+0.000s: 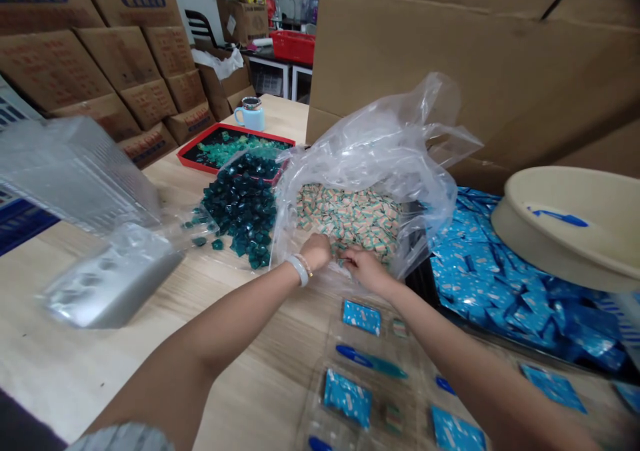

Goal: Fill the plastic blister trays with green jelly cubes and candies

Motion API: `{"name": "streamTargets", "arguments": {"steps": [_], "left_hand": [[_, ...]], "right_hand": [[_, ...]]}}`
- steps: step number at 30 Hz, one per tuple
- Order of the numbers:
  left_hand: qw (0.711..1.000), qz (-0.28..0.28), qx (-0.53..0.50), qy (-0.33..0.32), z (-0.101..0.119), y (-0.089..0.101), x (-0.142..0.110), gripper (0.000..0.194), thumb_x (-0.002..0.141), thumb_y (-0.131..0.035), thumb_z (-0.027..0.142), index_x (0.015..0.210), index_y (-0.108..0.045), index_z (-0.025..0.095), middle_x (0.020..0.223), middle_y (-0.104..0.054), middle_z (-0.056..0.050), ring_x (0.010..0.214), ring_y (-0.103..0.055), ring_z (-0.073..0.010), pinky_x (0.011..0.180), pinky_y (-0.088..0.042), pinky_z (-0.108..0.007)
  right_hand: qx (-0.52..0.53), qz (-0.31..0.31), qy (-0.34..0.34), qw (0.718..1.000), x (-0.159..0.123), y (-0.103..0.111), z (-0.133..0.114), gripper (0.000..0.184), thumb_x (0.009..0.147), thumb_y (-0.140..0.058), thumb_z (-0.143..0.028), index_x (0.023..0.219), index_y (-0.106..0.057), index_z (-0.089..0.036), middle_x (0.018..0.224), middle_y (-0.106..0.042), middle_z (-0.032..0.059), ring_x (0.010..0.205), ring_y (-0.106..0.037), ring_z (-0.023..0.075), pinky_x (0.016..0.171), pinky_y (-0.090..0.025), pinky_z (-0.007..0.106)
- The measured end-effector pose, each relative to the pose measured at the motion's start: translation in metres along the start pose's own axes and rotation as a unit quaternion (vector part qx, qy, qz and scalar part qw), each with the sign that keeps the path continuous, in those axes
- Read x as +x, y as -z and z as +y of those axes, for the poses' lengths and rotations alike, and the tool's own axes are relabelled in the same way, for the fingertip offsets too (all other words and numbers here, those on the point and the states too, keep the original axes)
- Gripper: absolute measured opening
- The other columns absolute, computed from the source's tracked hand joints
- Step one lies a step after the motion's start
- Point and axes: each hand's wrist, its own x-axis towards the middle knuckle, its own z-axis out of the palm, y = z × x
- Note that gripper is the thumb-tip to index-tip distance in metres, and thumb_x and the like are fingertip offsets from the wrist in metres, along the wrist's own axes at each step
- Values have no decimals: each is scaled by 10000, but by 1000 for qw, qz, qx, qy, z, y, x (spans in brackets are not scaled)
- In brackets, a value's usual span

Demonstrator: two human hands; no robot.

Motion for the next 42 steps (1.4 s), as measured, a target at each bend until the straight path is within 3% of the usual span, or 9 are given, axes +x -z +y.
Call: {"name": "streamTargets", "arguments": {"steps": [5, 8, 14, 18, 21, 25, 30, 36, 42], "left_hand": [[998, 27, 10, -63, -1, -1, -17, 271, 659, -529, 125, 927, -562, 113, 912, -591, -119, 836, -555, -206, 754, -422, -295], [994, 55, -1, -99, -10, 2, -21, 348, 663, -504, 89, 1010, -517, 110, 908, -590, -101, 820, -552, -184, 743, -426, -271], [983, 33, 32, -179, -29, 9, -22, 188, 718, -448, 82, 818, -604, 108, 901, -569, -90, 780, -542, -162, 733, -422, -260], [975, 38, 25, -216, -34, 3, -25, 204, 765, -430, 123, 848, -617, 122, 910, -572, -81, 809, -532, -156, 759, -416, -253], [975, 33, 21, -218, -35, 0, -24, 204, 764, -431, 127, 828, -625, 118, 901, -579, -87, 817, -537, -164, 760, -418, -256], [983, 62, -25, -171, -35, 4, -23, 232, 752, -436, 129, 896, -618, 117, 895, -599, -86, 817, -553, -163, 776, -419, -259], [988, 68, -36, -134, -37, 12, -27, 250, 735, -459, 152, 931, -612, 129, 903, -630, -84, 833, -568, -176, 785, -421, -279], [988, 69, -41, -132, -37, 16, -32, 257, 753, -462, 181, 952, -616, 133, 921, -627, -95, 844, -572, -188, 804, -417, -296], [984, 24, -29, -172, -27, 7, -32, 233, 776, -421, 151, 906, -614, 138, 882, -604, -81, 823, -563, -166, 790, -422, -272]], "right_hand": [[12, 33, 32, 999, 7, 5, 7, 236, 722, -472, -42, 854, -635, -149, 820, -583, 57, 806, -525, 154, 748, -402, 257], [-5, 15, 68, 998, 27, 10, 9, 248, 741, -466, -70, 896, -635, -165, 831, -589, 48, 818, -523, 155, 752, -395, 260], [-137, -62, 70, 986, 55, 15, -3, 319, 739, -452, -72, 997, -615, -167, 893, -603, 80, 893, -516, 192, 763, -375, 267], [-172, -72, 51, 981, 53, 16, -9, 308, 731, -448, -63, 981, -598, -161, 944, -600, 94, 924, -516, 197, 768, -367, 260], [-175, -84, 32, 981, 56, 16, -12, 313, 712, -446, -39, 957, -594, -166, 934, -609, 89, 900, -532, 190, 747, -371, 248], [-181, -89, 28, 979, 60, 15, -13, 281, 690, -453, -21, 864, -616, -170, 868, -620, 86, 854, -543, 190, 725, -373, 246], [-182, -58, 23, 981, 53, 16, -13, 256, 712, -458, -72, 906, -581, -185, 887, -589, 73, 861, -522, 186, 716, -370, 246], [-150, 33, 65, 986, 30, 12, -16, 147, 723, -472, -116, 829, -555, -173, 909, -521, 75, 873, -474, 184, 746, -373, 266], [-58, 1, 36, 998, 15, -2, -20, 199, 716, -464, -77, 871, -558, -159, 859, -551, 58, 813, -505, 162, 734, -392, 272]]}}
